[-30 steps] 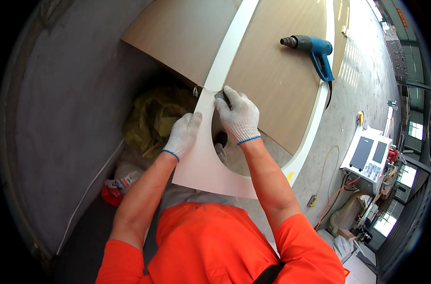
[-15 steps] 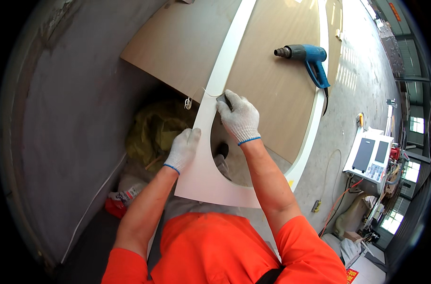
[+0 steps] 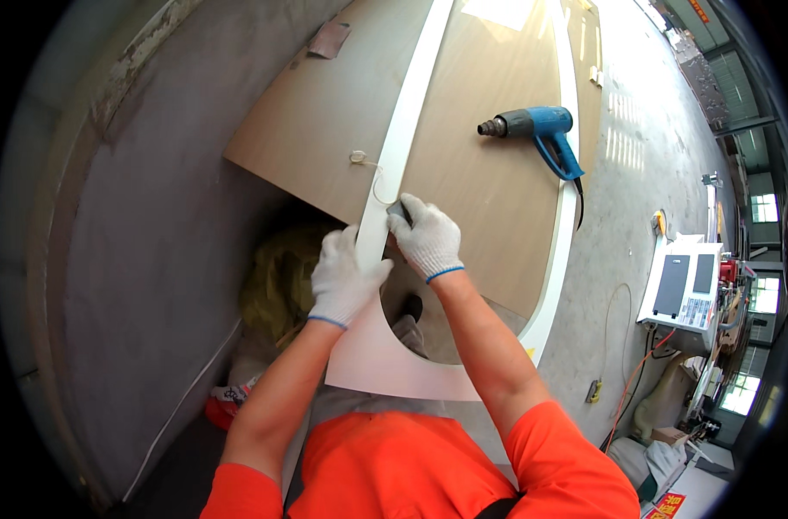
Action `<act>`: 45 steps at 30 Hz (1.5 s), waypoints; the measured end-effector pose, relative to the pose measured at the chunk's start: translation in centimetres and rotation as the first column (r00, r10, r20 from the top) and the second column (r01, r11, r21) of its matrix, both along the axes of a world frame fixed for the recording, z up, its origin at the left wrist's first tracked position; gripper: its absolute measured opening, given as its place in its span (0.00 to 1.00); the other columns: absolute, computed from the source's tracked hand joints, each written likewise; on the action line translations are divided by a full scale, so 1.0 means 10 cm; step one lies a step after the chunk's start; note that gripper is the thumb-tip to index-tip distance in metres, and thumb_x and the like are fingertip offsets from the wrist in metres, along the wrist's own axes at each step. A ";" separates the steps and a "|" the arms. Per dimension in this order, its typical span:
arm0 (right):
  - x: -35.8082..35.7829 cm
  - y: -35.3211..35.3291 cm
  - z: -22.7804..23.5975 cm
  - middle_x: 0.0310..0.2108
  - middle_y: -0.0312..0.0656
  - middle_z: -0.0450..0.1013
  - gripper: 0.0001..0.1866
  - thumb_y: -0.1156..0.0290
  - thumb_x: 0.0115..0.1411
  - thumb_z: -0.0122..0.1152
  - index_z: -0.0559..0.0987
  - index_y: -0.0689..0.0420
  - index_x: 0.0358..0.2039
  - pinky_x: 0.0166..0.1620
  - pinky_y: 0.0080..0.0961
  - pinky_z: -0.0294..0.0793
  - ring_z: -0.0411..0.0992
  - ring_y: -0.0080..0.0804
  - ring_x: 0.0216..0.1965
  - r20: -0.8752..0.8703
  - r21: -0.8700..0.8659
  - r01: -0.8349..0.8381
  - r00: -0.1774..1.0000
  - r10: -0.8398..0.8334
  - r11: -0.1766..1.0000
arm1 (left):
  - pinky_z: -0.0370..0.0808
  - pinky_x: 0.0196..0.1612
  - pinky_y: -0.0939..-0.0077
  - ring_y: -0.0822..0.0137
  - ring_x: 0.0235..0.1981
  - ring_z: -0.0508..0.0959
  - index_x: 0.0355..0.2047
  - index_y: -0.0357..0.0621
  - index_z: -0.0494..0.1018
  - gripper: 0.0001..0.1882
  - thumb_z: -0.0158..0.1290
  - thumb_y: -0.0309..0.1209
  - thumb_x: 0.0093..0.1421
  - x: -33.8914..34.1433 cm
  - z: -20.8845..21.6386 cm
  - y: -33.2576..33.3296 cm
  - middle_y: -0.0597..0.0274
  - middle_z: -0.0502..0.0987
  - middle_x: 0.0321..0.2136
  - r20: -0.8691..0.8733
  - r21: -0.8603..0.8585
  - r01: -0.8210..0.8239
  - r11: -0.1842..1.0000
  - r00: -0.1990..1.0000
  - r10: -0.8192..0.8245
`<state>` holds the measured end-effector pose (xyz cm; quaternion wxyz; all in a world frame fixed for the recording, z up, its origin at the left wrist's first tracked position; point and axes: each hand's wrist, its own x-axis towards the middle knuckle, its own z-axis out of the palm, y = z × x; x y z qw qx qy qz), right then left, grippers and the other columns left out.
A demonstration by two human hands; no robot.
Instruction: The person uses a heat gun to warm a white edge band on a large white panel with a circular cutout. They then use a metal scraper to press the band firmly onto the panel's edge, working along the curved and straight sections to ensure adhesion.
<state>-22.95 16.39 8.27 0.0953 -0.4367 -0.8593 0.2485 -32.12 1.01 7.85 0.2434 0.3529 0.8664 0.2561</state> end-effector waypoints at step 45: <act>-0.94 1.67 0.11 0.44 0.50 0.85 0.20 0.51 0.63 0.65 0.87 0.48 0.50 0.53 0.46 0.81 0.82 0.53 0.49 0.091 -0.048 0.098 0.991 -0.093 0.994 | 0.46 0.81 0.41 0.39 0.78 0.53 0.68 0.21 0.64 0.50 0.68 0.41 0.51 -0.28 -0.51 0.65 0.42 0.61 0.72 -0.297 0.185 0.182 0.966 0.947 -0.122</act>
